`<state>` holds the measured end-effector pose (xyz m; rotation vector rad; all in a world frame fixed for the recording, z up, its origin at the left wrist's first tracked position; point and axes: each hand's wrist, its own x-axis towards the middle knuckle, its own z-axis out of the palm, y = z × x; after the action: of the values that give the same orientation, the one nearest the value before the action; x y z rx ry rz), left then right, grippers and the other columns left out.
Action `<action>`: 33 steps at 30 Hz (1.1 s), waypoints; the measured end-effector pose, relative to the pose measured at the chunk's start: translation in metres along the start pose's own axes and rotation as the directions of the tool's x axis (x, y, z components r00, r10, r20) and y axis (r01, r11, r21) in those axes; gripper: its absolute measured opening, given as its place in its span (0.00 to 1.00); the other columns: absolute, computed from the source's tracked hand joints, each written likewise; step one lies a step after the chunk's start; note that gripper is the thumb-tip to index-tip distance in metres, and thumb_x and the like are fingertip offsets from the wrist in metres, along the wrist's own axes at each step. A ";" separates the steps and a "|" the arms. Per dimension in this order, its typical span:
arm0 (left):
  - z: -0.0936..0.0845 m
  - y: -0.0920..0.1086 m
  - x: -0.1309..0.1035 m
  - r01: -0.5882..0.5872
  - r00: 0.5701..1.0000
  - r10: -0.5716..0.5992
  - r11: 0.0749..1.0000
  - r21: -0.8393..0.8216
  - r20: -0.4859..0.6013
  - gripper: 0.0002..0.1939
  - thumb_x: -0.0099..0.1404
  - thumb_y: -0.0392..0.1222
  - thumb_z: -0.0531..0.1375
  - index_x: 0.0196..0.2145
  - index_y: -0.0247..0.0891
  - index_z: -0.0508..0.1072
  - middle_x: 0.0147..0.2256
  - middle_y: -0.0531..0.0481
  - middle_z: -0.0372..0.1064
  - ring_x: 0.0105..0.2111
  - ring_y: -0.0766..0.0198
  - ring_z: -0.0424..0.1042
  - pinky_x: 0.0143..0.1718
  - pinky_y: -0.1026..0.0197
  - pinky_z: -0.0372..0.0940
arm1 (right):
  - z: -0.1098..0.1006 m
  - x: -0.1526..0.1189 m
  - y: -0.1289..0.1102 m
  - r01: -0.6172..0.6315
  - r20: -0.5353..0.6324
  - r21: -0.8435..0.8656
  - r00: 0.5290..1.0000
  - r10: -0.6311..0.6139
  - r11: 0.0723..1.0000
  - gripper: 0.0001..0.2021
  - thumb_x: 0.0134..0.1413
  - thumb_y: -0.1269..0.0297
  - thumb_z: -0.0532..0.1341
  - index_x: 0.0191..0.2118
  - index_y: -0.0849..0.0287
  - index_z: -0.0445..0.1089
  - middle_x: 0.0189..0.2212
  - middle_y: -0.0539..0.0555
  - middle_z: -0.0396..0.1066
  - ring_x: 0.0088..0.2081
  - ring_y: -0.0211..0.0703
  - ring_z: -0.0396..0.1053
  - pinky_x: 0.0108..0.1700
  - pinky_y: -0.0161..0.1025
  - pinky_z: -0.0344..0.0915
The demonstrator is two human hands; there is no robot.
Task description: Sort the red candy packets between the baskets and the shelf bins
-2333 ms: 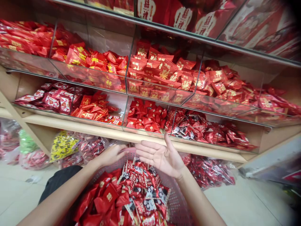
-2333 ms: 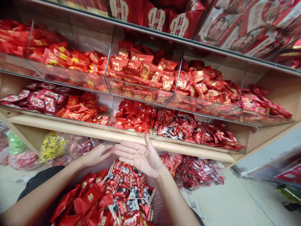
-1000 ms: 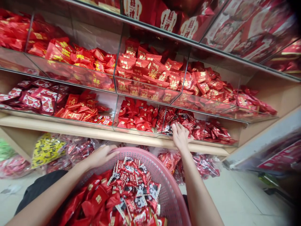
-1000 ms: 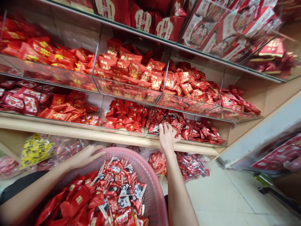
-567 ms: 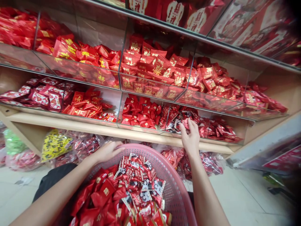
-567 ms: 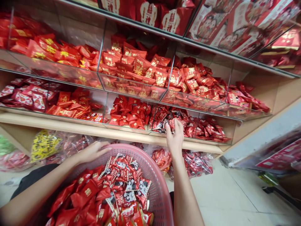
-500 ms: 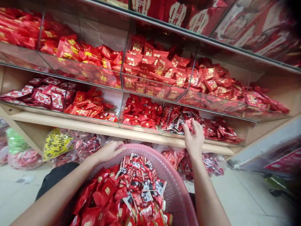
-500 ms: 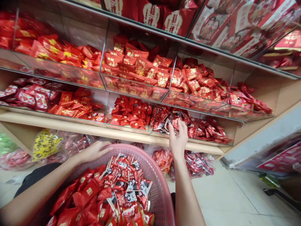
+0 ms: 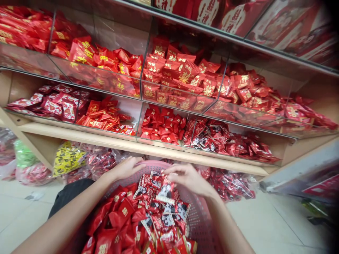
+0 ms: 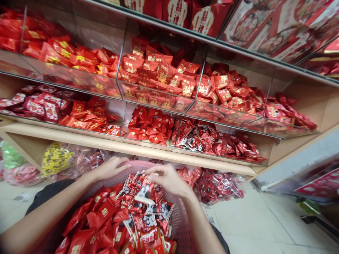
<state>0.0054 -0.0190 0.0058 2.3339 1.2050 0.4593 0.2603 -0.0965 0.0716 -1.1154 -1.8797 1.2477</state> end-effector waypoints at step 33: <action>-0.003 -0.002 -0.003 0.007 1.000 -0.007 0.998 -0.067 0.004 0.22 0.61 0.56 0.46 0.38 0.39 0.70 0.36 0.48 0.73 0.35 0.61 0.69 0.38 0.63 0.60 | -0.002 0.012 0.027 -0.092 -0.072 0.048 0.993 0.095 0.995 0.17 0.45 0.51 0.60 0.32 0.62 0.69 0.22 0.49 0.68 0.22 0.34 0.64 0.26 0.33 0.63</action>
<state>0.0009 -0.0193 0.0074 2.2722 1.1772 0.4848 0.2648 -0.0802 0.0481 -1.2209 -1.7541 1.2757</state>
